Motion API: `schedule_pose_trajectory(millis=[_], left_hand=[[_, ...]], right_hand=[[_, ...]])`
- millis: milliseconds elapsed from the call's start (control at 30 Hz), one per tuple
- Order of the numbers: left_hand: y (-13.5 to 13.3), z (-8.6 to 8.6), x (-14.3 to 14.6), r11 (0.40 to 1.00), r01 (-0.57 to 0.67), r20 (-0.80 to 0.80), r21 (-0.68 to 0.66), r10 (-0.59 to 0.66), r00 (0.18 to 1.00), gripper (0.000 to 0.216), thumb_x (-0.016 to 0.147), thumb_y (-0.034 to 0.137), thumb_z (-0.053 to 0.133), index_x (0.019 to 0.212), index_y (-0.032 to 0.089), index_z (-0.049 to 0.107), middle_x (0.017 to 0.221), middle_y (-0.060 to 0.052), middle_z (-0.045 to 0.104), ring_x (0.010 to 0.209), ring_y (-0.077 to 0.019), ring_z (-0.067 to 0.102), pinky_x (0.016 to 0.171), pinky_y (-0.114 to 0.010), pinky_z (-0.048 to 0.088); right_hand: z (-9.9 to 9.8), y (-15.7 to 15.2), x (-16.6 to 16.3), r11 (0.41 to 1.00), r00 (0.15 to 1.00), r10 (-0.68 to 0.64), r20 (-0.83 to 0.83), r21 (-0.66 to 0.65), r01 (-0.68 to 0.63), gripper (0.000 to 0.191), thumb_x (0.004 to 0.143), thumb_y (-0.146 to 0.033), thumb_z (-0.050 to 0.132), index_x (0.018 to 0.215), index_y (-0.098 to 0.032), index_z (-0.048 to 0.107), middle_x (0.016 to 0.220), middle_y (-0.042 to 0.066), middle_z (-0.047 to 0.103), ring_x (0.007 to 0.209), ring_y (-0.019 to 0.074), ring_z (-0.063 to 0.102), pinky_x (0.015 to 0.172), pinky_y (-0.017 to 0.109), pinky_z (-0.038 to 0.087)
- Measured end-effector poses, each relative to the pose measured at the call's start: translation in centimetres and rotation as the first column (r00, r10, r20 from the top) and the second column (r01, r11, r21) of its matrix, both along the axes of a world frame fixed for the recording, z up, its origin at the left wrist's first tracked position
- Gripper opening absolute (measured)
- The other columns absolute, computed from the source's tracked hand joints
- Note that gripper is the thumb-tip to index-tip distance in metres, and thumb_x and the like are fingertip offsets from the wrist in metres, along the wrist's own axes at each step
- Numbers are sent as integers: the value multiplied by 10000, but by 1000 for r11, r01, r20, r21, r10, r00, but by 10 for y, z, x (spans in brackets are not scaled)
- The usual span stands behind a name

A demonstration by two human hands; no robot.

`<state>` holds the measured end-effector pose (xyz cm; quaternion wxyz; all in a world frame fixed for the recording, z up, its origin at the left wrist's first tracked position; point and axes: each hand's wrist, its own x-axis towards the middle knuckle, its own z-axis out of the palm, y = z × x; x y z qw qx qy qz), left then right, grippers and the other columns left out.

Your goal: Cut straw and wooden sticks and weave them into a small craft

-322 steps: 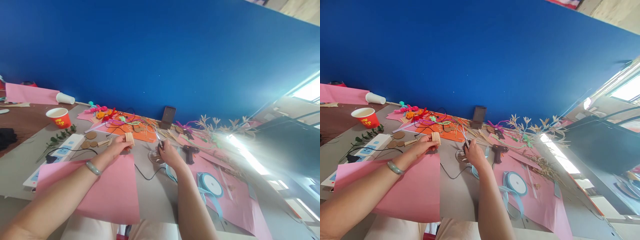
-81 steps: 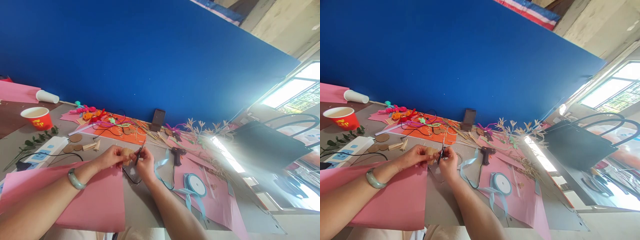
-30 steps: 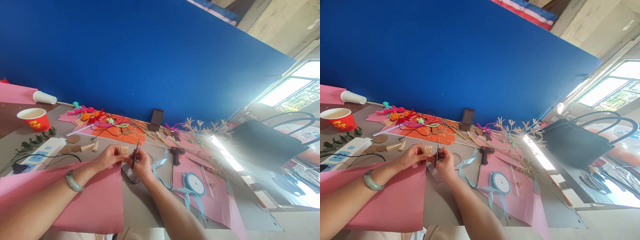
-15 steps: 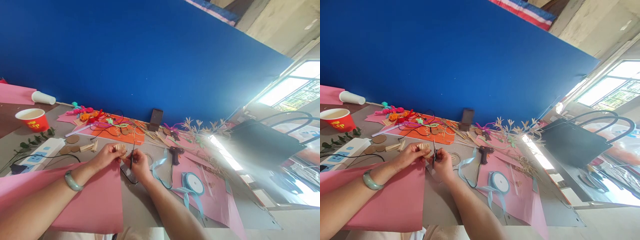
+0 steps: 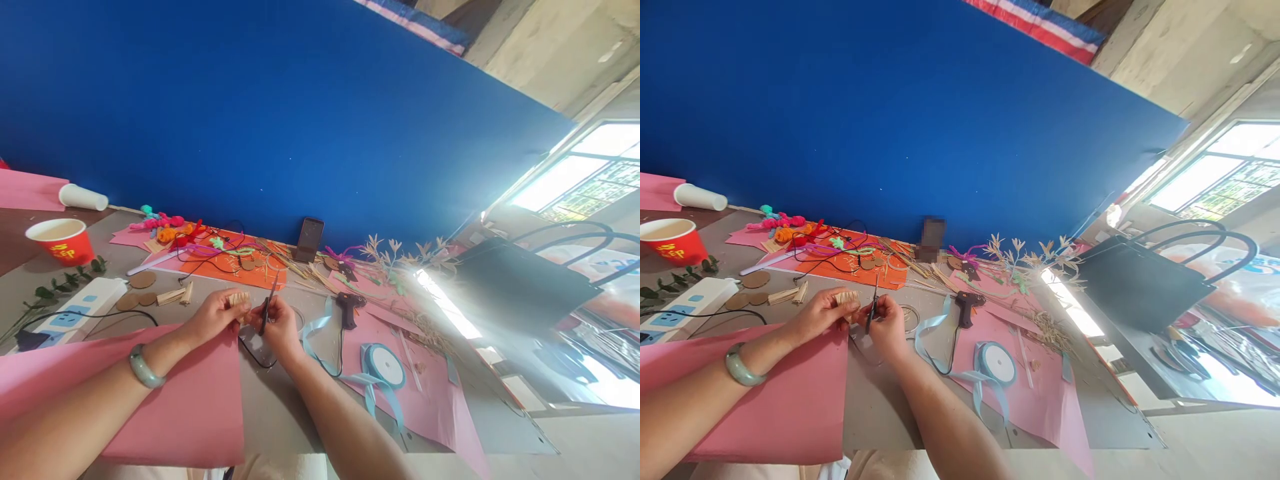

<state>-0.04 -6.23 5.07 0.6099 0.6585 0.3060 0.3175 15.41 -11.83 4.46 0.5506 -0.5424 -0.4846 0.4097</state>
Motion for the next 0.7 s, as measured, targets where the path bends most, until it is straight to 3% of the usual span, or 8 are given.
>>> schedule_pose_trajectory(millis=[300, 567, 700], left_hand=[[-5, 2, 2, 995, 3, -25, 95, 0, 1000, 377, 880, 484, 435, 686, 164, 481, 557, 16, 552, 505, -122, 580, 508, -214, 433], [-5, 4, 0, 994, -59, -66, 92, 65, 996, 333, 834, 490, 519, 849, 160, 555, 491, 62, 482, 382, -70, 451, 386, -163, 331], [-7, 7, 0, 996, -21, -80, 91, 29, 996, 342, 841, 486, 511, 838, 150, 574, 495, 57, 493, 375, -54, 419, 371, -153, 305]], right_hand=[[5, -2, 0, 1000, 998, -22, 57, -9, 22, 225, 591, -232, 692, 666, -202, 482, 650, -2, 661, 548, 125, 580, 526, 226, 446], [5, 0, 1, 999, 998, -35, 43, -15, 35, 242, 575, -264, 698, 643, -208, 473, 609, -16, 634, 540, 130, 573, 527, 236, 448], [3, 0, 0, 1000, 1000, 9, 22, -22, -9, 260, 552, -252, 714, 649, -202, 478, 639, -14, 637, 542, 115, 559, 536, 226, 443]])
